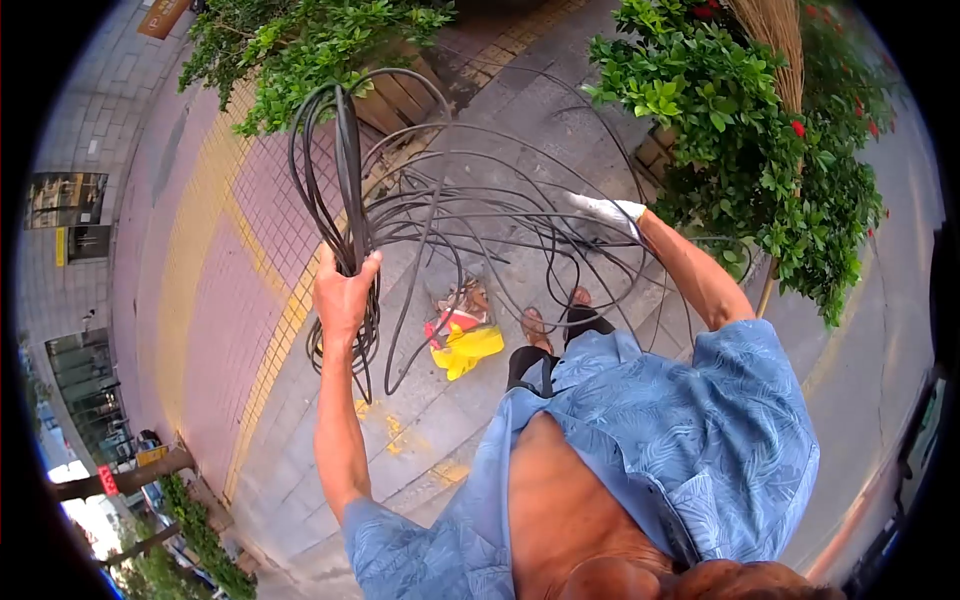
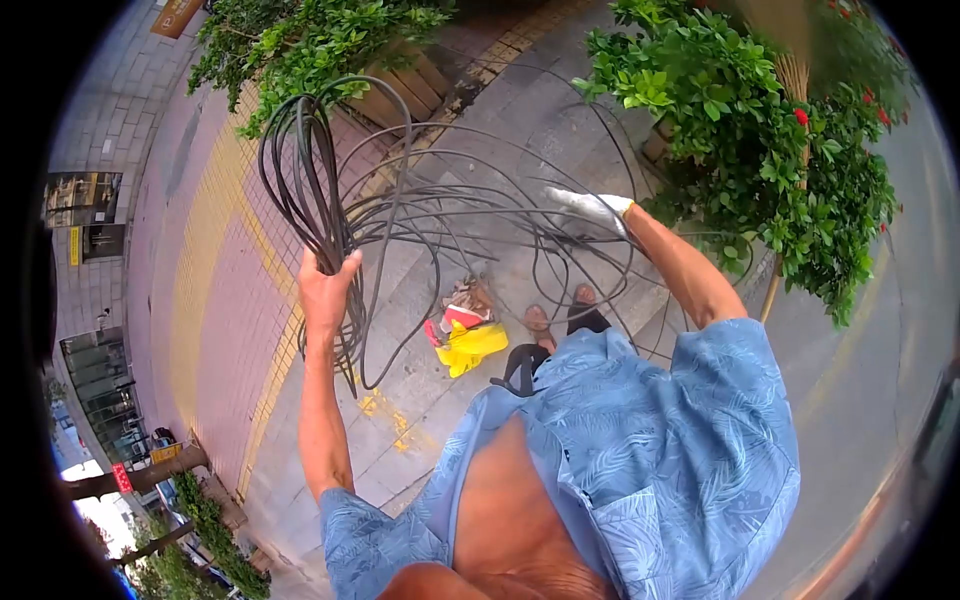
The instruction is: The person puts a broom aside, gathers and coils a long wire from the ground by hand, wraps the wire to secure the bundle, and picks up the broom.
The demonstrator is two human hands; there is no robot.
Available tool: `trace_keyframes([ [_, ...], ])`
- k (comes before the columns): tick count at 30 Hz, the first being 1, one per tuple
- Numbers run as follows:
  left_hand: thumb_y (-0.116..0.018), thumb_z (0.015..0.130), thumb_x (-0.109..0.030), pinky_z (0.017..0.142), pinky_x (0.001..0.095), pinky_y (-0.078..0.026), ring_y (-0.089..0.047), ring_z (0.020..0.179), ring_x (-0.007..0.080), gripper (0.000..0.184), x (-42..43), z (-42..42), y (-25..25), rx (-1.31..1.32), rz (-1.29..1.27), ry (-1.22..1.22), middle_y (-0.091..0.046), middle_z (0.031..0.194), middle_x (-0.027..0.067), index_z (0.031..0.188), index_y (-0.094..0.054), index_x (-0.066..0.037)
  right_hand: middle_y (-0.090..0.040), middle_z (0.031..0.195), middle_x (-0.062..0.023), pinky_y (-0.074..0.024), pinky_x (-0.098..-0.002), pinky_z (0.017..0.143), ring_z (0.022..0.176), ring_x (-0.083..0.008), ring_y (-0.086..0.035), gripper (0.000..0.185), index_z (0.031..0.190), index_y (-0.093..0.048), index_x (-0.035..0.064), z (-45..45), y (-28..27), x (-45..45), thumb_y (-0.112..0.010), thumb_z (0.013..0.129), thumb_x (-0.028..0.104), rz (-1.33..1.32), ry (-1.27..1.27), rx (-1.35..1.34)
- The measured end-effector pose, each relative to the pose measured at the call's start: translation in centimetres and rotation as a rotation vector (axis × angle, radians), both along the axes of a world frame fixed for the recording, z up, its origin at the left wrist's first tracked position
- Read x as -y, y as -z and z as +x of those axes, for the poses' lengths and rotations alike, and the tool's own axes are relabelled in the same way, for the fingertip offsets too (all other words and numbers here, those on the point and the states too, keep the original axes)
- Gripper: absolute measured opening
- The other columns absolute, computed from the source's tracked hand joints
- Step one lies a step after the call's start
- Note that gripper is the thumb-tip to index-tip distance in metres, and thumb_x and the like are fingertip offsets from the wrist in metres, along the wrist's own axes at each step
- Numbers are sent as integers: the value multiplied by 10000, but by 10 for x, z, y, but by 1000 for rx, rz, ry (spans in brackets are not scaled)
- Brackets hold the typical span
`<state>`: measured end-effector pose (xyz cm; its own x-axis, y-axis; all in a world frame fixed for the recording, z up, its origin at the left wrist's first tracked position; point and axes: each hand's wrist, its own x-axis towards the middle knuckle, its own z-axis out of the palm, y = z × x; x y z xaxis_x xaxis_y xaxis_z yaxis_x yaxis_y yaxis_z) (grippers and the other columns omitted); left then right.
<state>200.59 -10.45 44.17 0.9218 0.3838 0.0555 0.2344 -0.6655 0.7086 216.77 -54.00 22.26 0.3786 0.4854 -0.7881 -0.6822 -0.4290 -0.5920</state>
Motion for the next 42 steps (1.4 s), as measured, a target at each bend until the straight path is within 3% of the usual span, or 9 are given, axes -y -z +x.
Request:
trace_keyframes([
  [4, -836, 903, -392, 843, 506, -566, -765, 966, 407, 446, -6, 42, 14, -27, 254, 13, -797, 986, 148, 1149, -620, -89, -540, 1610, -224, -347, -410, 1229, 1483, -324, -484, 1169, 1608, -460, -56, -32, 17, 35, -398, 963, 916, 402, 64, -204],
  [7, -831, 905, -392, 847, 542, -562, -744, 1007, 462, 458, 7, 71, 22, -43, 266, -2, -798, 1026, 182, 1163, -606, -87, -602, 1557, -184, -467, -398, 1101, 1353, -259, -587, 957, 1582, -529, 5, -91, 16, 16, -450, 1043, 791, 543, 53, 61],
  [10, -827, 904, -406, 852, 559, -561, -741, 1009, 477, 489, 20, 97, 29, -51, 370, 28, -797, 1031, 199, 1194, -597, -88, -760, 1101, -126, -557, -366, 771, 894, -203, -666, 735, 1348, -720, 5, -132, -12, -3, -605, 1044, 664, 185, -84, 206],
  [14, -814, 909, -445, 854, 584, -559, -740, 1003, 485, 528, 28, 119, 46, -25, 412, 101, -793, 1020, 221, 1231, -583, -96, -755, 1043, -150, -552, -389, 786, 923, -246, -697, 776, 1171, -775, -27, -166, -24, -13, -853, 813, 658, -121, -314, 169],
  [20, -826, 898, -445, 830, 596, -556, -737, 994, 495, 551, 38, 138, 45, 27, 448, 172, -786, 1006, 232, 1229, -571, -87, -771, 1048, -155, -538, -423, 821, 962, -289, -705, 650, 1148, -787, -31, -230, 18, -24, -875, 789, 504, -96, -235, 199],
  [26, -749, 953, -286, 803, 563, -595, -753, 926, 462, 325, 11, 167, 85, 28, 832, 375, -763, 930, 217, 1110, -575, -60, -735, 886, -296, -560, -519, 736, 836, -488, -718, 340, 992, -767, 1, -236, -21, -3, -677, 887, 312, -379, -343, 827],
  [29, -657, 957, -125, 812, 533, -607, -774, 952, 433, 129, -6, 177, 102, -206, 943, 448, -783, 971, 225, 1065, -636, -59, -730, 780, -244, -587, -532, 685, 768, -454, -743, 229, 913, -749, 33, -223, -83, -4, -705, 860, 252, -574, -601, 1133],
  [37, -640, 968, -81, 794, 444, -627, -811, 941, 330, 68, -69, 133, 148, -308, 1142, 607, -813, 956, 169, 1014, -689, -73, -694, 829, -156, -591, -457, 573, 756, -332, -758, 84, 979, -682, 72, -143, -233, -37, -659, 936, 140, -775, -785, 1696],
  [42, -705, 885, -63, 772, 426, -617, -793, 911, 315, 159, -50, 78, 121, -202, 1138, 681, -773, 925, 155, 1037, -660, -54, -646, 859, -80, -568, -380, 573, 731, -259, -700, 164, 1047, -697, 106, -82, -288, -76, -684, 888, 144, -468, -826, 2425],
])
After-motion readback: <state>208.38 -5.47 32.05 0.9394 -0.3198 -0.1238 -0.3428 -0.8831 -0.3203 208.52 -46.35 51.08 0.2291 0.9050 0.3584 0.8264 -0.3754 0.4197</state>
